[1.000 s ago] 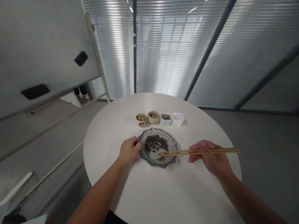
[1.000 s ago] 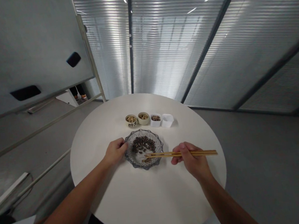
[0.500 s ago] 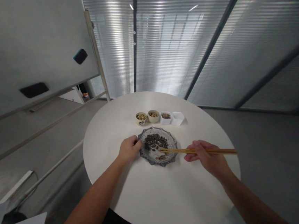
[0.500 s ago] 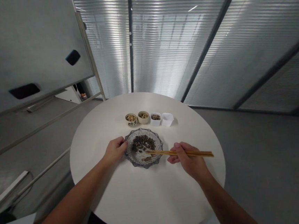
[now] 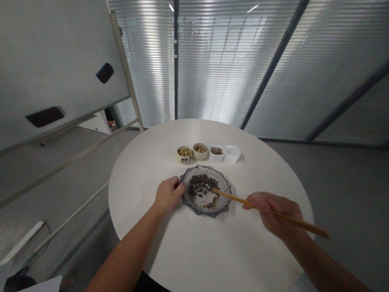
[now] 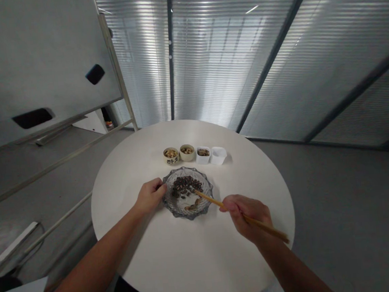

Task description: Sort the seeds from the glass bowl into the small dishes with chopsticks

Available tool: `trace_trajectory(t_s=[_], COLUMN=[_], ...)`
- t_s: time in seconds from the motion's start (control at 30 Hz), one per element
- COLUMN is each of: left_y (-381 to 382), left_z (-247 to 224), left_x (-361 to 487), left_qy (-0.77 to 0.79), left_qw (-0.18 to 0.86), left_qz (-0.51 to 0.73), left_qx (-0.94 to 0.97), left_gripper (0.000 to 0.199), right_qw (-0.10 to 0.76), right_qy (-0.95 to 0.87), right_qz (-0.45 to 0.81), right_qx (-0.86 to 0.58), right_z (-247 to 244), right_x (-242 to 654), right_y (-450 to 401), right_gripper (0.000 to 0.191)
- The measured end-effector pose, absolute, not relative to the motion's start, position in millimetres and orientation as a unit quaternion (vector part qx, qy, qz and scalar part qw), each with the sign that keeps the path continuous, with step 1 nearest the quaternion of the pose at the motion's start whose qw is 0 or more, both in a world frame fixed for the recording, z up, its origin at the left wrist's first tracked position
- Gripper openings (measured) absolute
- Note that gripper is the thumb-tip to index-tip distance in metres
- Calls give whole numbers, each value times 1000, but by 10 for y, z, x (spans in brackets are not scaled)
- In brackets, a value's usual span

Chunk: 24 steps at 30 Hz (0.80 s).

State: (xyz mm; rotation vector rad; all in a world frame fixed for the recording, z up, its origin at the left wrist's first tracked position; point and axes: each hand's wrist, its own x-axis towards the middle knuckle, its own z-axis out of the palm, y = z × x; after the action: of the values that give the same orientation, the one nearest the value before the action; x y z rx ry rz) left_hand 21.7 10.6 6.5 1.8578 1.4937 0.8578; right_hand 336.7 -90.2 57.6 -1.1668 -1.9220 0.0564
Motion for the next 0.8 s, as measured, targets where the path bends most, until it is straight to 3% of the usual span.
trace_trajectory(t_s=[0.3,0.53,0.63,0.8], left_y=[115,123,125,116], left_z=[61,49,49,66], left_x=[224,224,220,224], left_qy=[562,565,566,567], left_qw=[291,293,290,290], left_qz=[318,317,315,308], left_qx=[705,703,705,707], left_gripper=[28,30,30,30], right_qw=[500,499,545,617], right_qy=[-767,-694,-621,-541], right_qz=[-8,-123,-81,113], right_qx=[-401,-505,-557,-561], right_z=[713,873,847,729], right_x=[3359,3503,3536,3498], right_y=[-860,-300,97,504], right_gripper=[26,30,35,46])
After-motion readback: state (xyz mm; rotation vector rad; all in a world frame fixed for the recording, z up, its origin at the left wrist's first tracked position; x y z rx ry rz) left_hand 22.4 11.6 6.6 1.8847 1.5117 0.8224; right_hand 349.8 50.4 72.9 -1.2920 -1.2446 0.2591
